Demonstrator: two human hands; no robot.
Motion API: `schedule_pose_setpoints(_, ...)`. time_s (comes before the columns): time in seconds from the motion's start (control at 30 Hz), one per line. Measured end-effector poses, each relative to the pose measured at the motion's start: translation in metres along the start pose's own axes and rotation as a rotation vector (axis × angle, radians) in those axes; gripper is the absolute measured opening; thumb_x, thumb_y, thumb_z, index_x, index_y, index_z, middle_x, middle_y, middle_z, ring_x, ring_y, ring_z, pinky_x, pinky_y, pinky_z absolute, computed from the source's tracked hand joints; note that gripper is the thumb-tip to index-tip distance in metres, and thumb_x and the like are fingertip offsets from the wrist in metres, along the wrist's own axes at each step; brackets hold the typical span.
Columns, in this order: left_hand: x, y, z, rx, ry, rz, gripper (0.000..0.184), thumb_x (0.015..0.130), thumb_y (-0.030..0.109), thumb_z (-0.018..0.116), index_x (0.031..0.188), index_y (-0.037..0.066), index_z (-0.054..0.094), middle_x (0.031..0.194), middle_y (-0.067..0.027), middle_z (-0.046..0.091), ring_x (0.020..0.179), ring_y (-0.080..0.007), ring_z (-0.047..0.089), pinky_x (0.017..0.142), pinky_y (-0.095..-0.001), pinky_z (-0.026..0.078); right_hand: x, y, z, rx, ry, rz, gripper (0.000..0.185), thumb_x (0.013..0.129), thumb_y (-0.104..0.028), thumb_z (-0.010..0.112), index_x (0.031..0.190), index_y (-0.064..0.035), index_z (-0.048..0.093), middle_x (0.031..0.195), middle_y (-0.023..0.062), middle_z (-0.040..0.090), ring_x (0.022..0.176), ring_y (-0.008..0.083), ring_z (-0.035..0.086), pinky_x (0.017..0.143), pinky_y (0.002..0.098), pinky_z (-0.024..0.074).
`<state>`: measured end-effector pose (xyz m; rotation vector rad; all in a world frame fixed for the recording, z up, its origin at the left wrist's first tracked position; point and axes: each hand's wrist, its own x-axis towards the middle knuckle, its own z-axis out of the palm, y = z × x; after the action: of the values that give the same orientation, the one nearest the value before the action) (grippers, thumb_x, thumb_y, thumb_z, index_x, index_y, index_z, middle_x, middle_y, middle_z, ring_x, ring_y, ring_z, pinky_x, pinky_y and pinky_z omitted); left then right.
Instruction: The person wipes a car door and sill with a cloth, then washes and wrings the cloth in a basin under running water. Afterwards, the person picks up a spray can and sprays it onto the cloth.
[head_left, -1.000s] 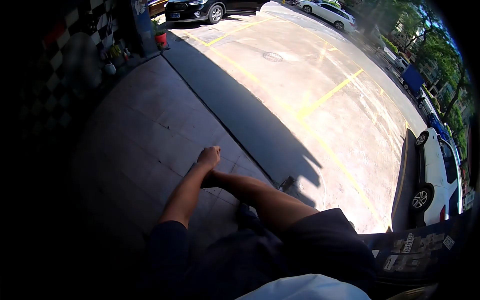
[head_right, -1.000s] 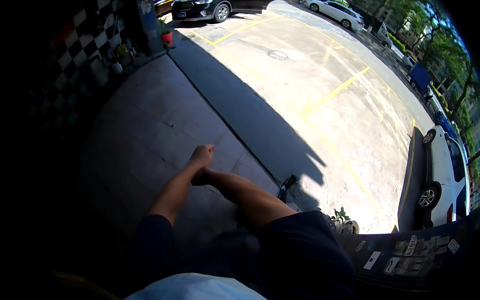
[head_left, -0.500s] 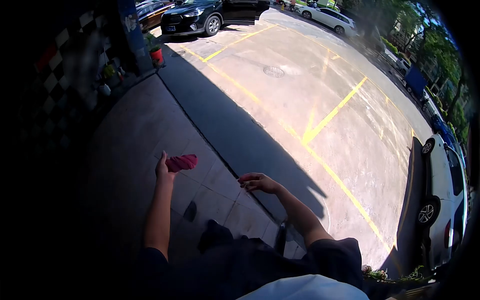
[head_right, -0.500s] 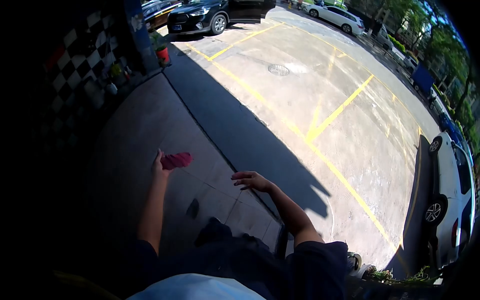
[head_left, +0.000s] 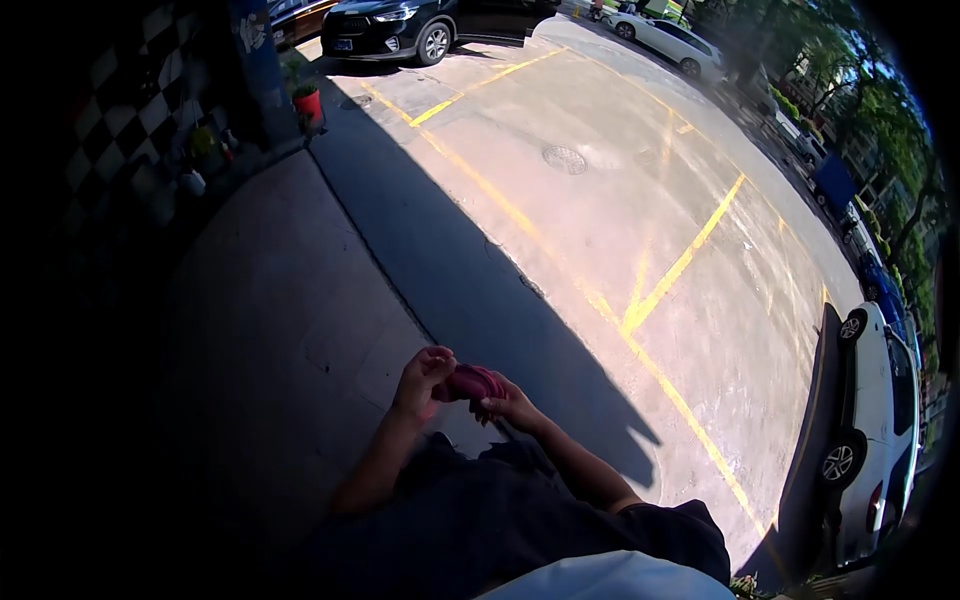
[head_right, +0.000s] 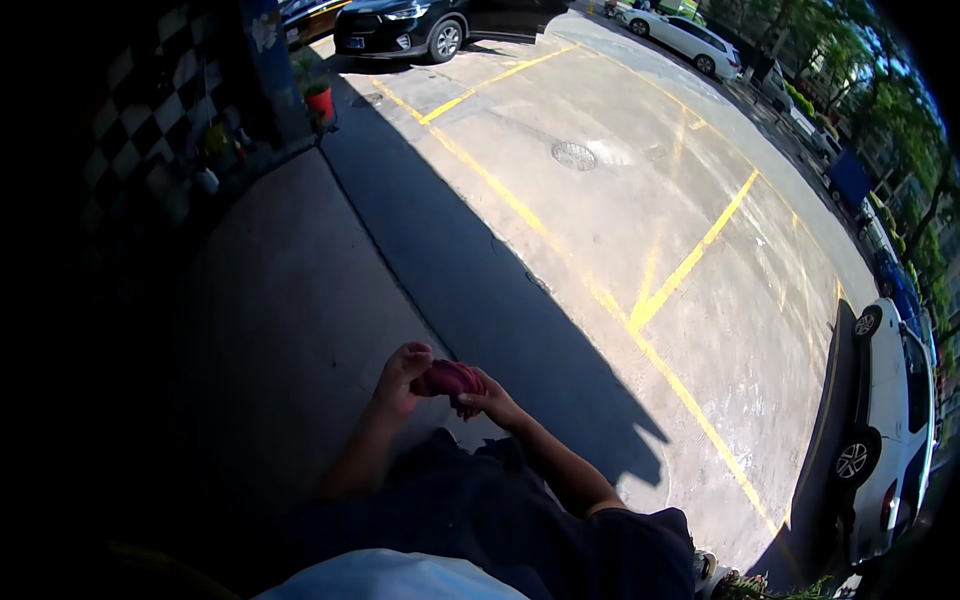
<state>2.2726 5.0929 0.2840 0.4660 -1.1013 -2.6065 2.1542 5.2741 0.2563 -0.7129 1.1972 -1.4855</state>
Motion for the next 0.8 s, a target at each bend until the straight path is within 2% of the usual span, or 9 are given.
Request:
schedule_pose_setpoints(0.07,0.028,0.033,-0.019,0.196,-0.279,-0.019,0.036,0.085,0.012,0.073,0.113,0.003,0.054,0.094,-0.0055,0.060,0.086,-0.0144,0.061,0.081,-0.0322,0.052,0.017,-0.031,-0.012,0.296,-0.105,0.002,0.054,0.094,-0.037,0.059,0.133,-0.0026,0.043,0.105,0.0110,0.062,0.084,0.0196,0.065,0.070,0.0293,0.0547)
schedule_pose_setpoints(0.17,0.078,0.053,-0.031,0.164,-0.301,-0.006,0.046,0.083,0.016,0.076,0.120,0.003,0.052,0.100,-0.0066,0.059,0.093,-0.0157,0.059,0.085,-0.0334,0.051,0.076,-0.044,-0.038,0.420,0.068,0.054,0.052,0.096,-0.039,0.055,0.131,-0.0025,0.045,0.110,0.0116,0.061,0.089,0.0184,0.064,0.075,0.0297,0.0541)
schedule_pose_setpoints(0.3,0.157,0.071,-0.048,-0.125,-0.154,-0.384,0.056,0.086,0.022,0.073,0.131,0.001,0.046,0.117,-0.0100,0.058,0.104,-0.0211,0.059,0.090,-0.0370,0.050,0.172,-0.060,-0.101,0.374,-0.020,0.015,0.057,0.098,-0.041,0.049,0.136,0.0008,0.042,0.124,0.0134,0.055,0.110,0.0221,0.058,0.095,0.0331,0.0471)
schedule_pose_setpoints(0.4,0.227,0.068,-0.062,0.060,-0.069,-0.223,0.053,0.087,0.018,0.071,0.130,0.000,0.047,0.120,-0.0116,0.058,0.106,-0.0218,0.059,0.090,-0.0371,0.051,0.250,-0.059,-0.145,0.355,0.082,0.023,0.047,0.100,-0.037,0.048,0.131,-0.0011,0.048,0.122,0.0126,0.056,0.108,0.0215,0.058,0.094,0.0328,0.0467)
schedule_pose_setpoints(0.5,0.302,0.098,-0.082,0.385,0.092,-0.105,0.045,0.086,0.011,0.069,0.126,-0.001,0.051,0.116,-0.0125,0.061,0.106,-0.0209,0.060,0.089,-0.0356,0.051,0.337,-0.076,-0.202,-0.716,0.259,-0.220,0.040,0.100,-0.034,0.049,0.123,-0.0024,0.057,0.118,0.0132,0.056,0.110,0.0226,0.056,0.094,0.0345,0.0455)
schedule_pose_setpoints(0.53,0.321,0.109,-0.084,0.440,0.061,0.000,0.040,0.084,0.004,0.068,0.122,0.000,0.055,0.112,-0.0119,0.063,0.105,-0.0200,0.061,0.088,-0.0348,0.051,0.357,-0.111,-0.208,-0.807,0.257,-0.309,0.035,0.099,-0.031,0.051,0.115,-0.0023,0.061,0.117,0.0138,0.055,0.112,0.0250,0.055,0.092,0.0359,0.0455)
schedule_pose_setpoints(0.63,0.366,0.165,-0.077,0.916,0.095,0.124,0.043,0.082,0.000,0.068,0.123,0.001,0.055,0.114,-0.0101,0.062,0.106,-0.0185,0.060,0.089,-0.0336,0.050,0.412,-0.221,-0.211,-0.770,0.202,-0.465,0.033,0.095,-0.031,0.054,0.112,-0.0044,0.063,0.115,0.0163,0.055,0.111,0.0339,0.051,0.098,0.0411,0.0397)
schedule_pose_setpoints(0.73,0.425,0.206,-0.086,0.745,0.185,0.267,0.046,0.081,0.002,0.070,0.125,0.003,0.054,0.119,-0.0089,0.058,0.113,-0.0216,0.057,0.095,-0.0336,0.047,0.476,-0.279,-0.219,-0.839,0.249,-0.729,0.031,0.094,-0.028,0.053,0.111,-0.0039,0.063,0.106,0.0166,0.061,0.102,0.0364,0.059,0.090,0.0414,0.0452)
schedule_pose_setpoints(0.8,0.470,0.206,-0.133,1.015,0.272,0.289,0.048,0.082,0.005,0.070,0.127,0.004,0.053,0.122,-0.0101,0.057,0.119,-0.0238,0.053,0.099,-0.0353,0.044,0.561,-0.243,-0.254,-0.708,0.212,-0.451,0.029,0.094,-0.026,0.052,0.110,-0.0034,0.062,0.097,0.0172,0.064,0.093,0.0374,0.063,0.082,0.0410,0.0484)
